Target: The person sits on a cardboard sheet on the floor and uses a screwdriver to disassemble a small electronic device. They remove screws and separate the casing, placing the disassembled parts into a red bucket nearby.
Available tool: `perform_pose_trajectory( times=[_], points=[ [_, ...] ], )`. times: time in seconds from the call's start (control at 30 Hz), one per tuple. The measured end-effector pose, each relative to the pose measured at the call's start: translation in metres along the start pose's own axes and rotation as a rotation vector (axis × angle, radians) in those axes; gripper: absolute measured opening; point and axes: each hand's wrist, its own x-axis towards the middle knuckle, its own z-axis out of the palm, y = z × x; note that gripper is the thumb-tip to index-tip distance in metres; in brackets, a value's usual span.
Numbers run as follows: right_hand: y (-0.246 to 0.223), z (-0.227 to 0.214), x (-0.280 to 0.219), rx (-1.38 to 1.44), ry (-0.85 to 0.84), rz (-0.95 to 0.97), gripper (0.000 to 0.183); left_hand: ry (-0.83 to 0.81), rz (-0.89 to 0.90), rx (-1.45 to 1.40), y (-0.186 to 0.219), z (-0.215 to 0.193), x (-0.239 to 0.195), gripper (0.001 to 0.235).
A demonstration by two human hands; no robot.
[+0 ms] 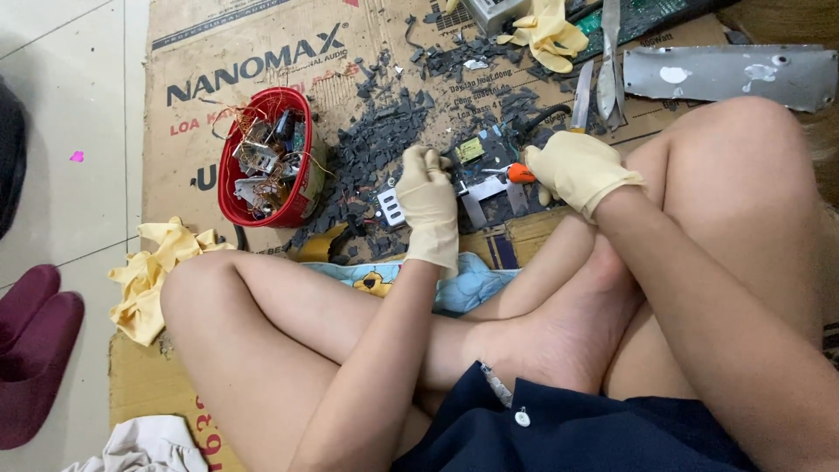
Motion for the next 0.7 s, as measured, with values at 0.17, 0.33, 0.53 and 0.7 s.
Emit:
perform_pose_trajectory(
  times=[0.17, 0.33, 0.53, 0.7],
  points=[
    [0.002, -0.002, 0.002, 0.019, -0.016, -0.001, 0.072, 0.089, -0.059, -0.057, -0.006, -0.003, 0.004, 0.016],
    [0.003, 0.001, 0.011, -0.008, -0.021, 0.023, 0.073, 0.102, -0.080, -0.031, -0.013, -0.002, 0.005, 0.022],
    [0.005, 0.004, 0.015, -0.014, -0.037, 0.021, 0.072, 0.002, -0.046, 0.121, 0.006, -0.010, -0.005, 0.014],
    [0.005, 0.004, 0.015, -0.013, -0.053, 0.023, 0.073, 0.043, -0.063, 0.055, -0.002, -0.010, -0.002, 0.017]
  ],
)
